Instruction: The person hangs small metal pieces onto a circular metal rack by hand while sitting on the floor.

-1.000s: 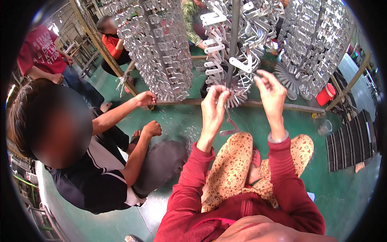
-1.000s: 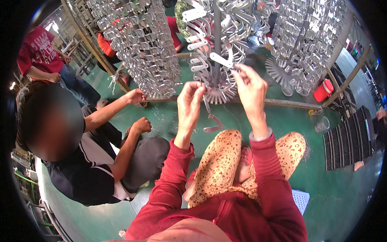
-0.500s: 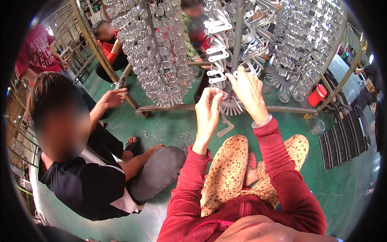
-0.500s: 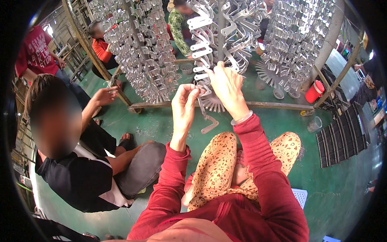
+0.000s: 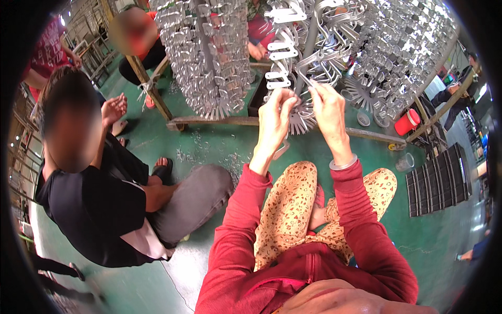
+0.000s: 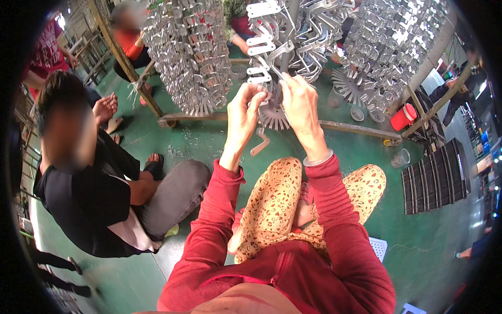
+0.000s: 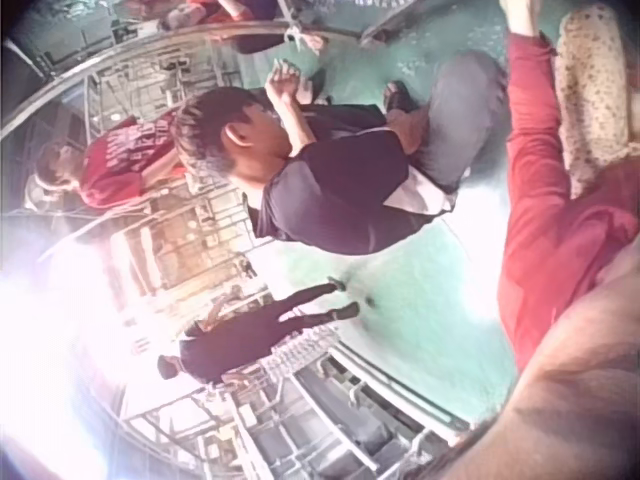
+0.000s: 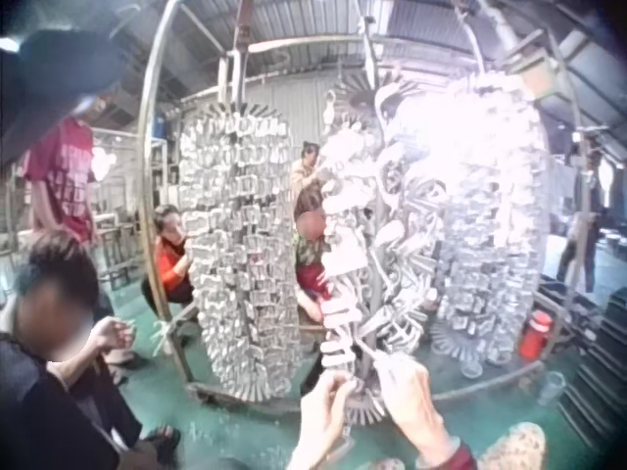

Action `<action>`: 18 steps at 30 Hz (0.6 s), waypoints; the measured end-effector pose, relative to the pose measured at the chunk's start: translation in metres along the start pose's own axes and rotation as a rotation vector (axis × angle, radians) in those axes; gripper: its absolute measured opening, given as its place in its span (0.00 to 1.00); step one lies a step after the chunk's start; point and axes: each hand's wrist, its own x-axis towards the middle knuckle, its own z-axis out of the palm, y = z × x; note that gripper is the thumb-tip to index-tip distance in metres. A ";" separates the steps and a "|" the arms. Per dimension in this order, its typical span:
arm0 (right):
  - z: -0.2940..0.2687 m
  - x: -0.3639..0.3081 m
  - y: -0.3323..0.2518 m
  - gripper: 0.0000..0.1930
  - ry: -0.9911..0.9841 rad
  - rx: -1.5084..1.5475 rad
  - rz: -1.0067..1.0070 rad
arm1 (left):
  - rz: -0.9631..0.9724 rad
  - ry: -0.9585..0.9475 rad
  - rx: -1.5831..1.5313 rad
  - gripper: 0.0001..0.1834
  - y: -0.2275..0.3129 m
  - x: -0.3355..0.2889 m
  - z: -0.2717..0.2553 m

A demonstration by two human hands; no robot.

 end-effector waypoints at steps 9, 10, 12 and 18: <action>0.001 0.013 0.004 0.08 -0.144 0.185 0.085 | 0.190 -0.042 0.140 0.04 -0.027 0.016 0.010; 0.000 0.016 0.002 0.08 -0.173 0.197 0.104 | 0.188 -0.054 0.167 0.05 -0.030 0.018 0.010; -0.003 0.020 0.002 0.09 -0.242 0.206 0.144 | 0.204 -0.052 0.157 0.05 -0.034 0.022 0.013; 0.002 0.023 0.016 0.09 -0.245 0.226 0.120 | 0.287 -0.030 0.208 0.05 -0.044 0.028 0.018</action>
